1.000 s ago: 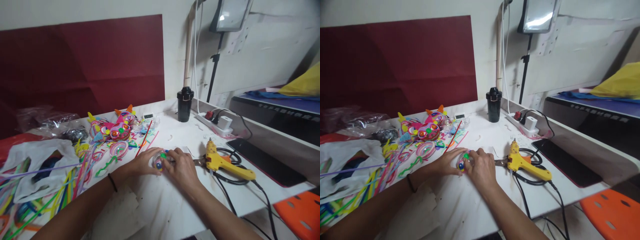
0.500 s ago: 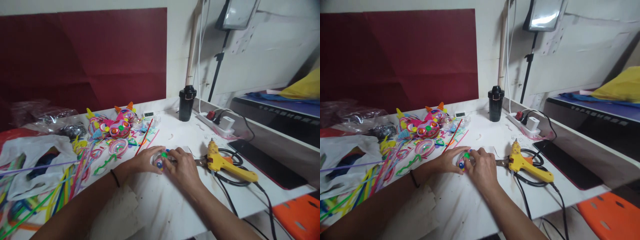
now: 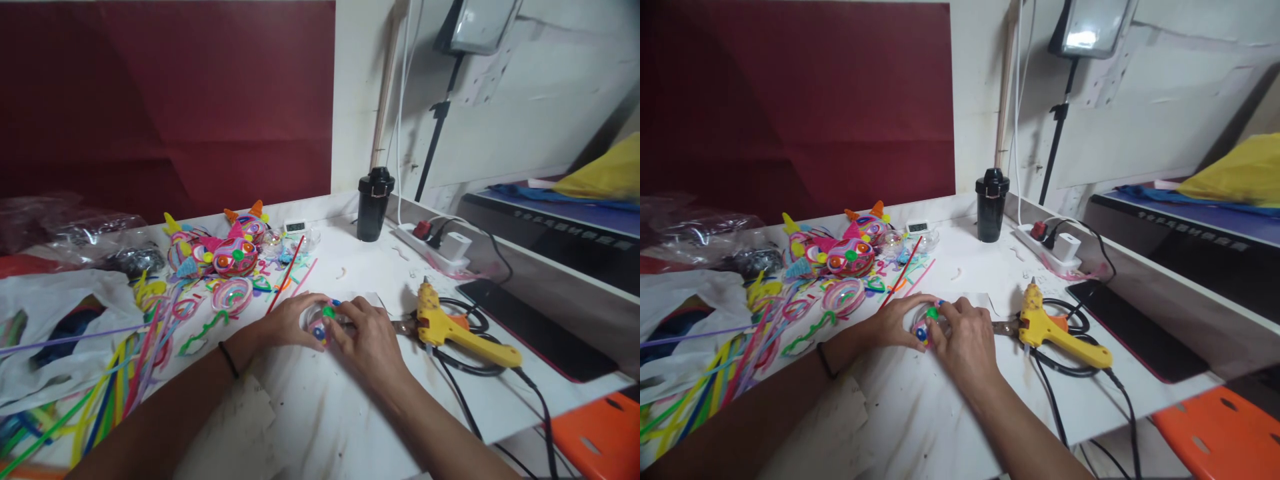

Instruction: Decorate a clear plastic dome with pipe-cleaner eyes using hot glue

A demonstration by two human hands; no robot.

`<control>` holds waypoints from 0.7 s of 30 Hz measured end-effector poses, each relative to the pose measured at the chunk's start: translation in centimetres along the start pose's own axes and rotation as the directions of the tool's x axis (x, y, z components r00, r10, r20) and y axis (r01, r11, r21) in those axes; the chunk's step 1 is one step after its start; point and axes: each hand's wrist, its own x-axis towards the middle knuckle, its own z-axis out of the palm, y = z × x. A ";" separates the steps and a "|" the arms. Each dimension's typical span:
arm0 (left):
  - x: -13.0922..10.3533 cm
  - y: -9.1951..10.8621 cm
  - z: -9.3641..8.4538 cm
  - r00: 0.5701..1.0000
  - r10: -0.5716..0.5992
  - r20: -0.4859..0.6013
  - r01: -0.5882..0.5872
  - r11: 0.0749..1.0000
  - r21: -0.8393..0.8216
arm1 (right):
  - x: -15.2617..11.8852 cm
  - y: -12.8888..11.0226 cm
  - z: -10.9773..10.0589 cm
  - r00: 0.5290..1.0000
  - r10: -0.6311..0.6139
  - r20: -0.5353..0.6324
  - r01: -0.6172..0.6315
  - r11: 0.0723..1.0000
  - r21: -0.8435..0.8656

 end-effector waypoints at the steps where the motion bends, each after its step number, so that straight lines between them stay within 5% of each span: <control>1: 0.0 -0.1 0.0 1.000 0.003 -0.004 -0.003 1.000 -0.003 | 0.0 0.0 0.0 1.000 -0.003 -0.004 0.003 1.000 0.000; 21: -0.1 -0.6 0.3 0.997 0.068 -0.023 -0.068 0.997 -0.022 | -0.2 0.1 0.3 0.998 -0.037 -0.041 0.036 0.999 -0.022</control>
